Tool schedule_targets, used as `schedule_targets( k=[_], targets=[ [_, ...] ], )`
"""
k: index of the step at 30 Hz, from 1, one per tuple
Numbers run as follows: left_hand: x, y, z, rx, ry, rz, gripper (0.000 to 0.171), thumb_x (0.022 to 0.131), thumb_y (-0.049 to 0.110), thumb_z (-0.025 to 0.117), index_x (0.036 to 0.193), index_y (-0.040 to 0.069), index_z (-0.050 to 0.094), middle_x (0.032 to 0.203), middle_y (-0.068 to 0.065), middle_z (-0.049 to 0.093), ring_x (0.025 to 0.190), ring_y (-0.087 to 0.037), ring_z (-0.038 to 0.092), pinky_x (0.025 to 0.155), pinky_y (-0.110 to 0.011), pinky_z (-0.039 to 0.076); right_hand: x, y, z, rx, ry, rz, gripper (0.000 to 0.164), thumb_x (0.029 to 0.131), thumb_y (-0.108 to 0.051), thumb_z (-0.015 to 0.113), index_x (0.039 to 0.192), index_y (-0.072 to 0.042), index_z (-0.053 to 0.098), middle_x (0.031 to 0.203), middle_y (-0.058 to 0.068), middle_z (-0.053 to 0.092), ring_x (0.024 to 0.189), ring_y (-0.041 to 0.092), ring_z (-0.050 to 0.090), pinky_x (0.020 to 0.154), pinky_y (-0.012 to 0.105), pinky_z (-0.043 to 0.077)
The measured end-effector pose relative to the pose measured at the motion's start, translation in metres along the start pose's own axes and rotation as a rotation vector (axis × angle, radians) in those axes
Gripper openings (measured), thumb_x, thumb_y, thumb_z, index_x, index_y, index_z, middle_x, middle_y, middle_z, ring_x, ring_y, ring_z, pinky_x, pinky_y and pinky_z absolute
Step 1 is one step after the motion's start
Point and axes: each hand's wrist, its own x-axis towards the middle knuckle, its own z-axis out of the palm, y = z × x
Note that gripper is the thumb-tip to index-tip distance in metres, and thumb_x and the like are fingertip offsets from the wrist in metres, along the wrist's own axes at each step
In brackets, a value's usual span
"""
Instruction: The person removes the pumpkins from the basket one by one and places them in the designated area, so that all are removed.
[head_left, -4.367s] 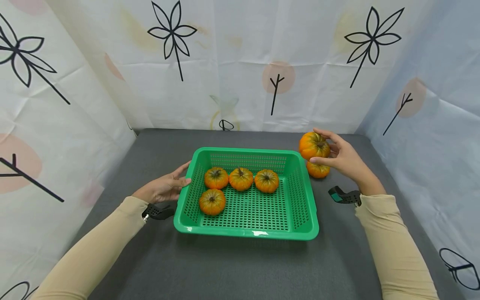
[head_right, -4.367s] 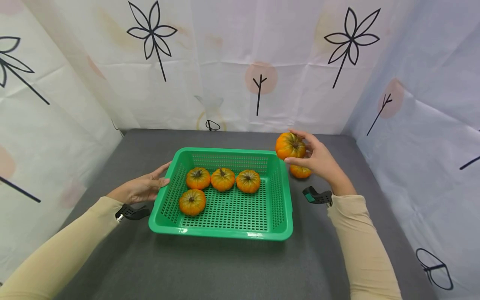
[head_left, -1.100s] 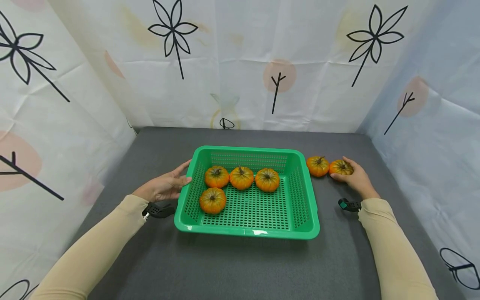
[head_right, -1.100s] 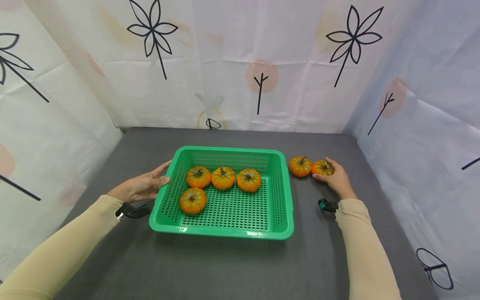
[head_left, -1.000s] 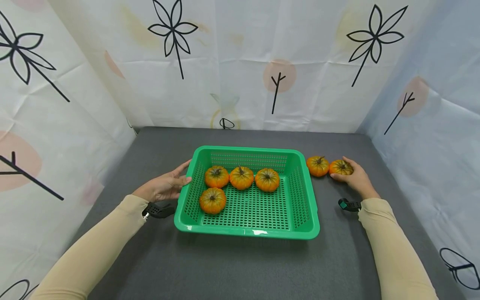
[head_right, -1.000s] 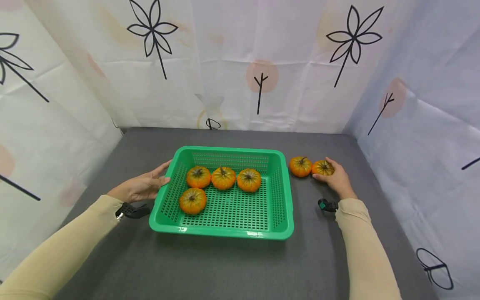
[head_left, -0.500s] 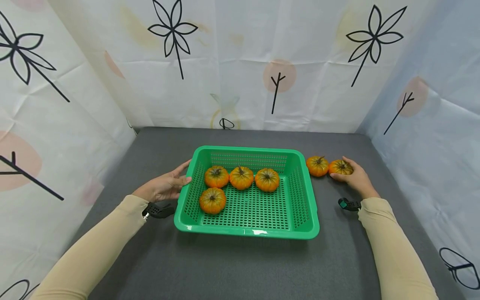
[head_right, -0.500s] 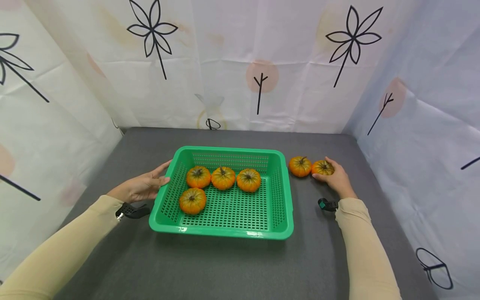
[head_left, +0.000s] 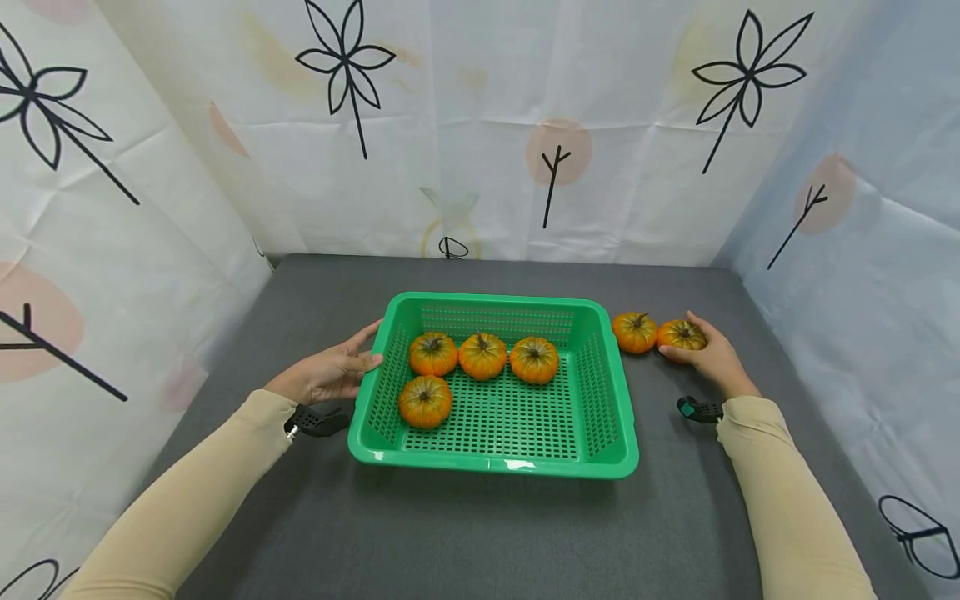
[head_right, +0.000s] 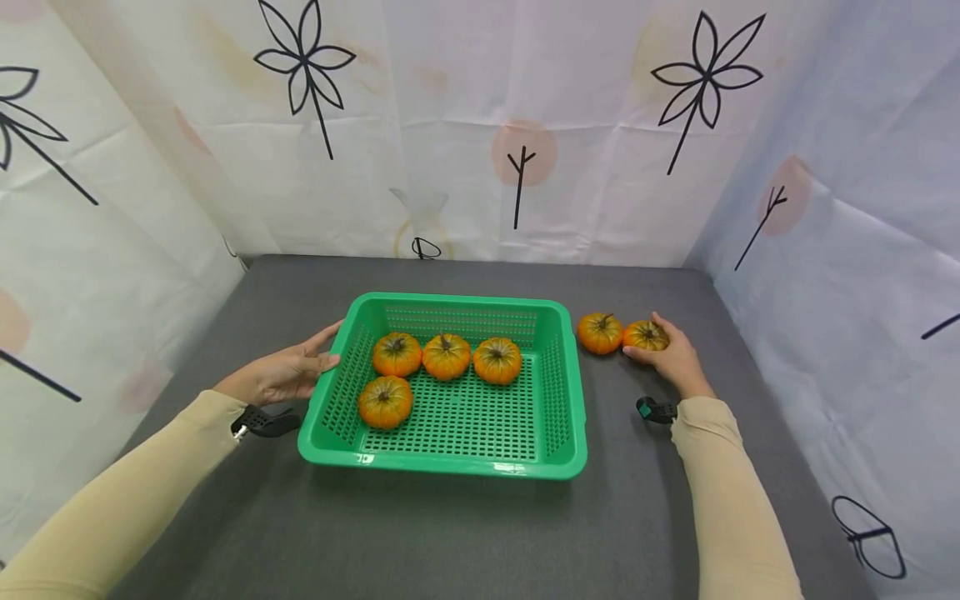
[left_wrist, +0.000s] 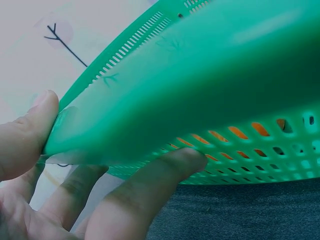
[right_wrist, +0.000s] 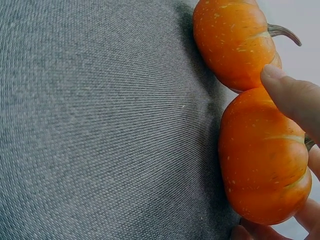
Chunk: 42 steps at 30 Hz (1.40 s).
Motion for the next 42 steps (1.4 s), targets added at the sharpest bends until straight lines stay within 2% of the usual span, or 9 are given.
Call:
schedule_targets(
  k=[8,12,19,23,31,33,35,38,42],
  targets=[
    [-0.001,0.002,-0.001,0.014,-0.006,-0.004,0.082,0.103,0.012,0.047,0.154,0.042,-0.01,0.162,-0.018,0.002,0.109,-0.022,0.065,0.087,-0.042,0.058,-0.004,0.004,-0.004,0.076,0.029,0.021,0.095,0.091,-0.045,0.066,0.157,-0.008,0.008,0.157,0.031,0.01,0.141,0.053,0.015,0.109,0.07,0.022],
    [-0.002,0.002,-0.002,0.004,-0.008,-0.008,0.081,0.103,0.012,0.047,0.154,0.042,-0.01,0.161,-0.02,0.004,0.107,-0.022,0.066,0.088,-0.042,0.058,-0.009,-0.002,-0.011,0.125,0.035,0.027,0.094,0.092,-0.044,0.065,0.157,-0.009,0.006,0.158,0.03,0.005,0.14,0.053,0.017,0.107,0.071,0.026],
    [-0.001,0.002,-0.002,-0.014,-0.019,-0.007,0.081,0.103,0.011,0.046,0.154,0.043,-0.008,0.161,-0.02,0.004,0.106,-0.023,0.066,0.09,-0.043,0.057,-0.02,-0.026,-0.026,0.154,0.076,0.033,0.087,0.094,-0.043,0.06,0.157,-0.012,0.008,0.159,0.026,0.008,0.139,0.053,0.021,0.107,0.07,0.027],
    [-0.002,0.001,-0.002,-0.01,-0.016,-0.005,0.082,0.103,0.011,0.048,0.154,0.043,-0.008,0.16,-0.021,0.005,0.106,-0.022,0.066,0.09,-0.043,0.057,-0.025,-0.04,-0.034,0.209,0.087,0.021,0.084,0.093,-0.047,0.061,0.157,-0.02,0.012,0.16,0.022,0.012,0.141,0.048,0.022,0.111,0.067,0.023],
    [-0.001,-0.001,-0.003,-0.002,-0.004,-0.004,0.081,0.103,0.011,0.046,0.153,0.043,-0.01,0.16,-0.021,0.004,0.105,-0.022,0.067,0.088,-0.043,0.057,-0.043,-0.078,-0.039,0.308,0.106,-0.086,0.07,0.096,-0.041,0.059,0.155,-0.033,0.021,0.161,0.009,0.02,0.144,0.035,0.026,0.116,0.061,0.02],
    [0.0,-0.001,-0.003,0.004,0.0,-0.003,0.081,0.103,0.012,0.046,0.153,0.043,-0.01,0.161,-0.021,0.003,0.106,-0.022,0.066,0.089,-0.043,0.057,-0.049,-0.091,-0.038,0.317,0.109,-0.116,0.068,0.097,-0.038,0.058,0.154,-0.035,0.023,0.16,0.006,0.023,0.144,0.031,0.029,0.117,0.054,0.027],
    [-0.001,-0.002,-0.003,0.001,-0.003,-0.002,0.081,0.103,0.012,0.047,0.153,0.043,-0.009,0.161,-0.02,0.002,0.107,-0.022,0.066,0.089,-0.044,0.057,-0.055,-0.105,-0.036,0.339,0.114,-0.142,0.066,0.097,-0.035,0.059,0.153,-0.035,0.026,0.159,0.004,0.026,0.143,0.026,0.033,0.115,0.037,0.036],
    [-0.001,-0.002,-0.003,-0.005,-0.011,0.001,0.082,0.103,0.012,0.047,0.153,0.043,-0.009,0.161,-0.02,0.002,0.107,-0.023,0.066,0.09,-0.044,0.056,-0.062,-0.124,-0.029,0.374,0.133,-0.192,0.063,0.096,-0.03,0.061,0.151,-0.033,0.032,0.155,0.004,0.032,0.14,0.022,0.038,0.099,0.014,0.046],
    [-0.002,-0.002,-0.004,-0.01,-0.023,0.006,0.082,0.103,0.011,0.047,0.153,0.043,-0.009,0.16,-0.022,0.002,0.106,-0.022,0.066,0.091,-0.043,0.056,-0.068,-0.144,-0.016,0.43,0.155,-0.301,0.06,0.095,-0.021,0.064,0.149,-0.026,0.039,0.151,0.004,0.039,0.135,0.017,0.044,0.087,0.005,0.046]
  ],
)
